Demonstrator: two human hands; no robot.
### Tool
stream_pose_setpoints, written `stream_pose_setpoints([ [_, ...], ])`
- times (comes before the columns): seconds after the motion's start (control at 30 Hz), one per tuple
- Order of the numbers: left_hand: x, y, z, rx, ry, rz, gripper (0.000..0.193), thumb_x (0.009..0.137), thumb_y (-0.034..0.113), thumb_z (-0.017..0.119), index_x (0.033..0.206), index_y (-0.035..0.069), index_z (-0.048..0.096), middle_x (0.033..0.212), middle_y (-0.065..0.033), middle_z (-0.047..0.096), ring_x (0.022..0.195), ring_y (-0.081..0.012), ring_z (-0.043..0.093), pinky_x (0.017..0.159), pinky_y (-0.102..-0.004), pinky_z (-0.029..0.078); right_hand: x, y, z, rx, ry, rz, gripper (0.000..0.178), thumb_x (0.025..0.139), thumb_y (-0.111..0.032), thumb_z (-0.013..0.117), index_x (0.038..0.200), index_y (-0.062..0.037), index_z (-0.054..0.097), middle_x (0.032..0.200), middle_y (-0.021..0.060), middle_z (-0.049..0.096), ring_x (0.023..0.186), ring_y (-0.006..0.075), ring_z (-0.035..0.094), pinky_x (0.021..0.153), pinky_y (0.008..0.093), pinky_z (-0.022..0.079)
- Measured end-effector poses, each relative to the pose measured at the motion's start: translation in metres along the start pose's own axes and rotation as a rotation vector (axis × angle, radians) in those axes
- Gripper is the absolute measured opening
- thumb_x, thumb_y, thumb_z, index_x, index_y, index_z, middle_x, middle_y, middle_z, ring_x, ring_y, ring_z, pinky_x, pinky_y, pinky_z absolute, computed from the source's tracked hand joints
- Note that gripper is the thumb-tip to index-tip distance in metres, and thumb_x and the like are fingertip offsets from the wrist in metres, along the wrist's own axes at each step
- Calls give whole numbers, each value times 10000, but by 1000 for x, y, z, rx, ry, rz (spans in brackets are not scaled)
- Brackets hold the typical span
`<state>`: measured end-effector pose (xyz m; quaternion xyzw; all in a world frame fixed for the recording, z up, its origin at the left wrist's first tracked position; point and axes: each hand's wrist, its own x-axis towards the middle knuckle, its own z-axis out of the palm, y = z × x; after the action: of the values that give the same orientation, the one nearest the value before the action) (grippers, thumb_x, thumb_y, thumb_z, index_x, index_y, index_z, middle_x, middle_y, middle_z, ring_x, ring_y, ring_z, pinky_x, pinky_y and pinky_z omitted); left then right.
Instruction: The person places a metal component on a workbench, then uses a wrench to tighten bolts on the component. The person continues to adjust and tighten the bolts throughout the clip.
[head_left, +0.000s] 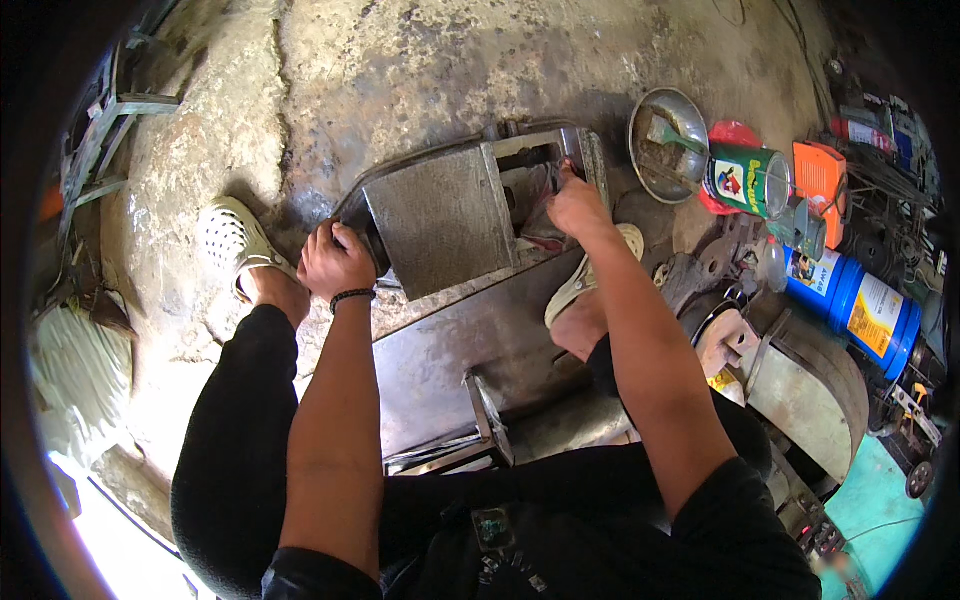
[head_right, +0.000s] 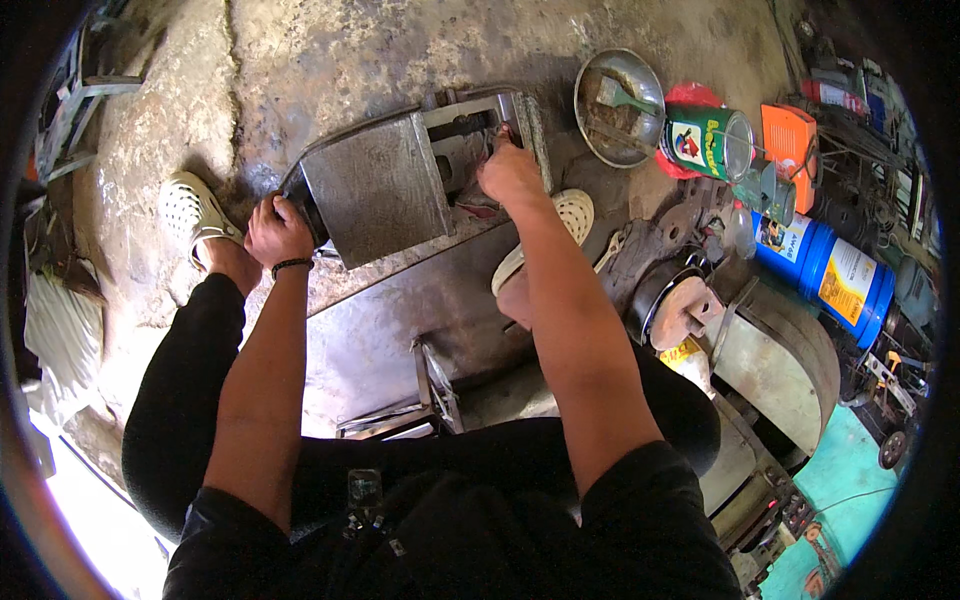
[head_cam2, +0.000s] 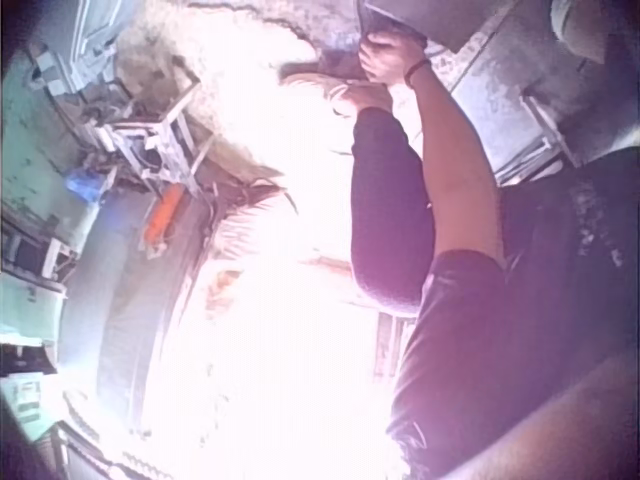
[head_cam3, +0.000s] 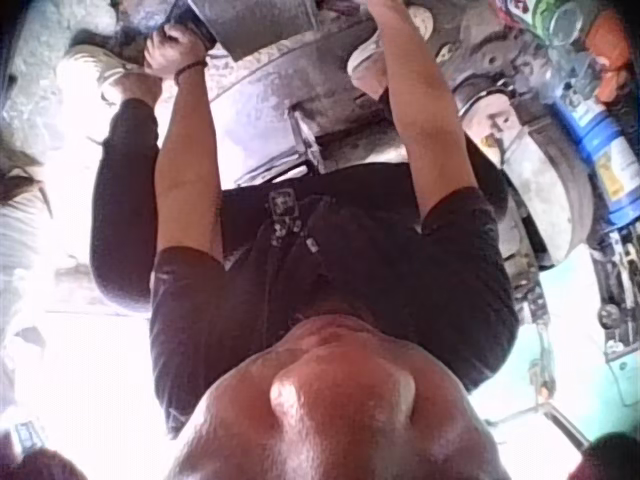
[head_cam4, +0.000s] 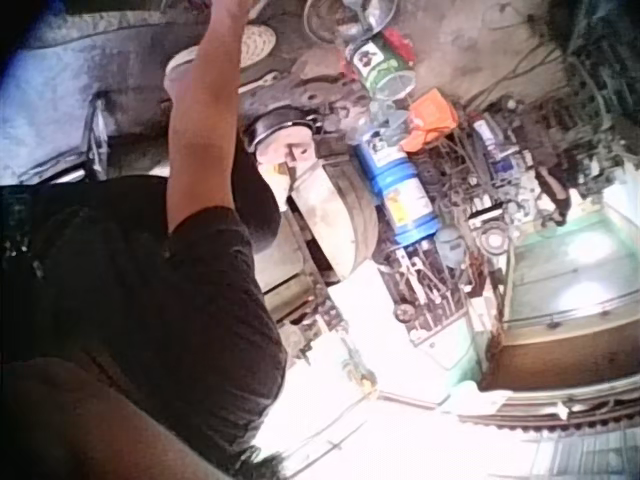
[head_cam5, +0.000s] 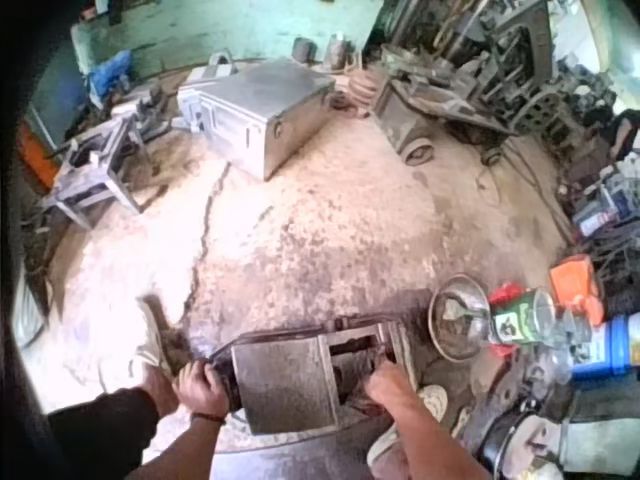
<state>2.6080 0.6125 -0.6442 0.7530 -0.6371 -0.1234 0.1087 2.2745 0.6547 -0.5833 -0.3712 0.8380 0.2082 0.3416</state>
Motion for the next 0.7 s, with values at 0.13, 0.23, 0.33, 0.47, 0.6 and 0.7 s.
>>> stream_pose_setpoints([
  [0.13, 1, -1, 3, -11, 21, 6, 322, 903, 332, 492, 1018, 142, 726, 1025, -71, 702, 1024, -287, 619, 897, -459, 423, -21, 26, 33, -110, 81, -139, 794, 904, -284, 553, 1536, 19, 180, 1189, 291, 624, 1045, 435, 633, 906, 442, 522],
  [0.23, 1, -1, 4, -22, 26, 5, 324, 903, 331, 486, 1012, 146, 729, 1025, -69, 702, 1021, -288, 620, 896, -464, 424, -41, 40, 47, -94, 49, -120, 830, 905, -282, 554, 1546, 17, 120, 1157, 297, 634, 1014, 444, 639, 876, 456, 526],
  [0.33, 1, -1, 3, -40, 21, 16, 327, 903, 332, 478, 1012, 153, 730, 1026, -68, 701, 1021, -287, 622, 889, -470, 428, -53, 53, 60, -40, -25, -74, 854, 907, -281, 559, 1550, 9, 79, 1136, 290, 643, 979, 454, 642, 843, 465, 539],
  [0.47, 0, 0, 3, -37, 43, 14, 322, 905, 335, 481, 1001, 153, 728, 1022, -63, 703, 1021, -284, 625, 885, -471, 435, -60, 78, 98, 4, 15, -86, 819, 897, -219, 558, 1551, -7, 113, 1154, 264, 647, 918, 457, 652, 800, 480, 550],
  [0.6, 1, -1, 5, -38, 54, 25, 323, 910, 344, 478, 990, 152, 724, 1012, -62, 702, 1008, -287, 627, 881, -472, 435, -95, 93, 129, -150, 171, -474, 790, 846, -215, 618, 1539, -100, 258, 1064, 237, 684, 972, 438, 655, 868, 503, 534],
  [0.7, -1, -3, 5, -37, 63, 21, 320, 913, 338, 477, 995, 149, 723, 1002, -69, 700, 999, -294, 626, 881, -474, 433, -115, 72, 102, 316, 297, -177, 744, 844, -189, 604, 1522, -147, 300, 919, 262, 689, 895, 459, 656, 795, 555, 521],
])
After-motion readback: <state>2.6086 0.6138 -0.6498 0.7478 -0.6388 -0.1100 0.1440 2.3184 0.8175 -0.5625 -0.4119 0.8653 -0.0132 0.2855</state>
